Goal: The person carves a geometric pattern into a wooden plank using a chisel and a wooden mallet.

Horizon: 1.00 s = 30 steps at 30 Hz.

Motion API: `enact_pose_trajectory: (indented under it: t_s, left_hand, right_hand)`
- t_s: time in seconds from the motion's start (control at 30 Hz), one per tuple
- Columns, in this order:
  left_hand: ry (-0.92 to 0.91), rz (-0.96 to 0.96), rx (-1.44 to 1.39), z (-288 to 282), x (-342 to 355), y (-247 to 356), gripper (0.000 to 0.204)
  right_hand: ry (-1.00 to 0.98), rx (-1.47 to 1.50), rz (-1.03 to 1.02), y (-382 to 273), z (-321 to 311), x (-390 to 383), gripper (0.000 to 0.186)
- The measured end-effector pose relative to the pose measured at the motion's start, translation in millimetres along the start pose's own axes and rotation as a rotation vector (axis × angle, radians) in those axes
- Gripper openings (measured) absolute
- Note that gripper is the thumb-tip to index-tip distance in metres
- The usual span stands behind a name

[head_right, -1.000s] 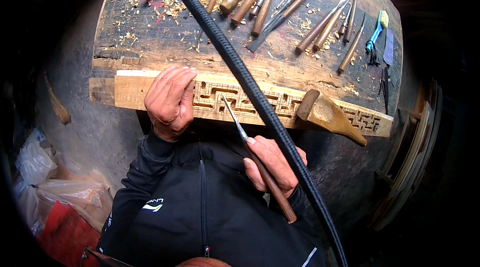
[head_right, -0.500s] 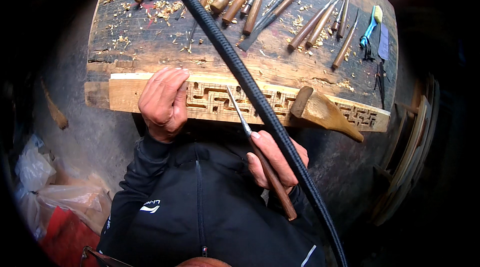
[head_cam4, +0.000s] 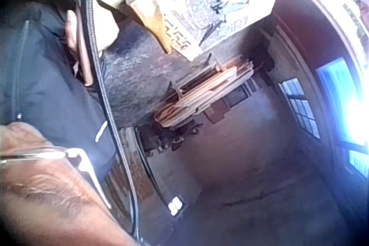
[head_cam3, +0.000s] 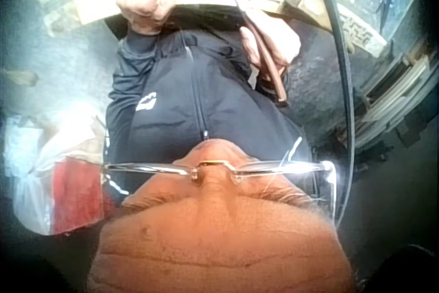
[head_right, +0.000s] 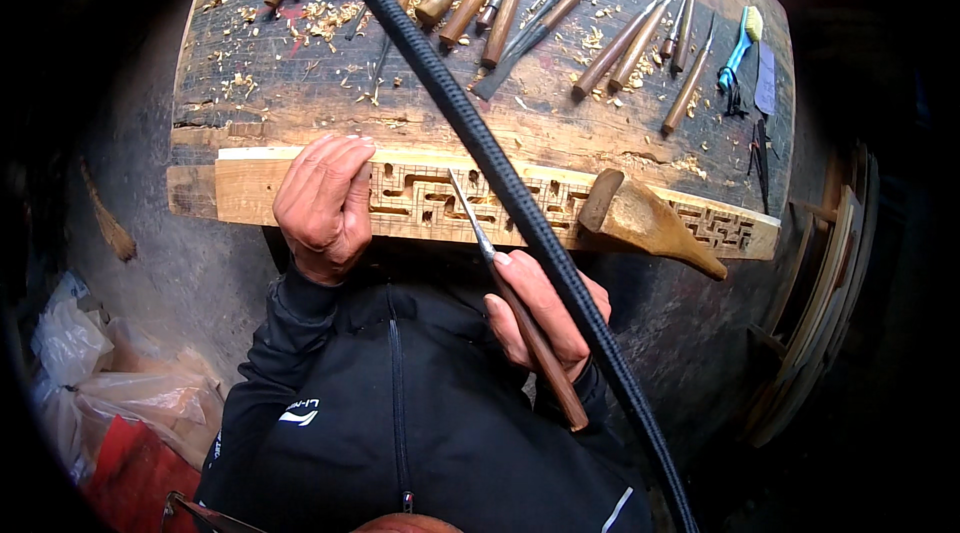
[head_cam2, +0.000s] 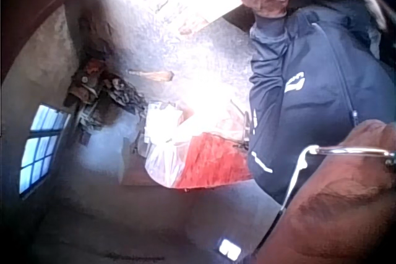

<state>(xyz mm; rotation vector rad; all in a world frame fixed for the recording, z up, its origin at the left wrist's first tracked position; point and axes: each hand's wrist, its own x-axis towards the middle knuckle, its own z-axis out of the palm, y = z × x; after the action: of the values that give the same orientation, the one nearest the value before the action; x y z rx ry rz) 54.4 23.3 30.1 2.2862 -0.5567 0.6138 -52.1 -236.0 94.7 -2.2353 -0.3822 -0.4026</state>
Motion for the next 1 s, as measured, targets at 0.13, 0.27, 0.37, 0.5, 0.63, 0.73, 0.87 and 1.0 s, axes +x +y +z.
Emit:
enact_pose_trajectory:
  t_s: [0.13, 0.27, 0.37, 0.5, 0.63, 0.73, 0.87, 1.0]
  left_hand:
    - [0.005, 0.024, -0.007, 1.3, -1.1, -3.2, 0.032]
    - [0.008, 0.027, 0.003, 1.1, -2.0, -3.4, 0.033]
    - [0.007, 0.030, -0.001, 1.3, -1.6, -3.2, 0.034]
    - [0.000, 0.030, -0.006, 0.8, -1.5, -3.6, 0.034]
    - [-0.001, 0.027, -0.009, 0.6, -2.1, -4.0, 0.033]
    - [-0.002, 0.023, -0.005, 0.2, -1.5, -3.1, 0.031]
    - [0.002, 0.023, 0.000, 0.5, -1.4, -2.3, 0.031]
    - [0.003, 0.023, 0.000, 0.8, -1.2, -2.7, 0.031]
  right_hand:
    - [0.007, 0.009, -0.016, 0.3, -1.3, -1.3, 0.036]
    - [-0.059, 0.042, 0.056, -3.5, -4.5, 1.8, 0.039]
    - [-0.024, 0.028, 0.036, -0.8, -0.1, 1.5, 0.036]
    - [0.007, 0.014, 0.001, 0.0, -1.2, -0.3, 0.035]
    - [0.008, 0.017, -0.014, 0.4, -3.6, -3.6, 0.034]
    - [0.006, 0.018, -0.013, 0.8, -3.2, -5.2, 0.034]
    - [0.005, 0.001, 0.000, 0.7, 1.2, -4.0, 0.034]
    - [0.000, 0.003, 0.005, -0.9, -1.5, -5.1, 0.034]
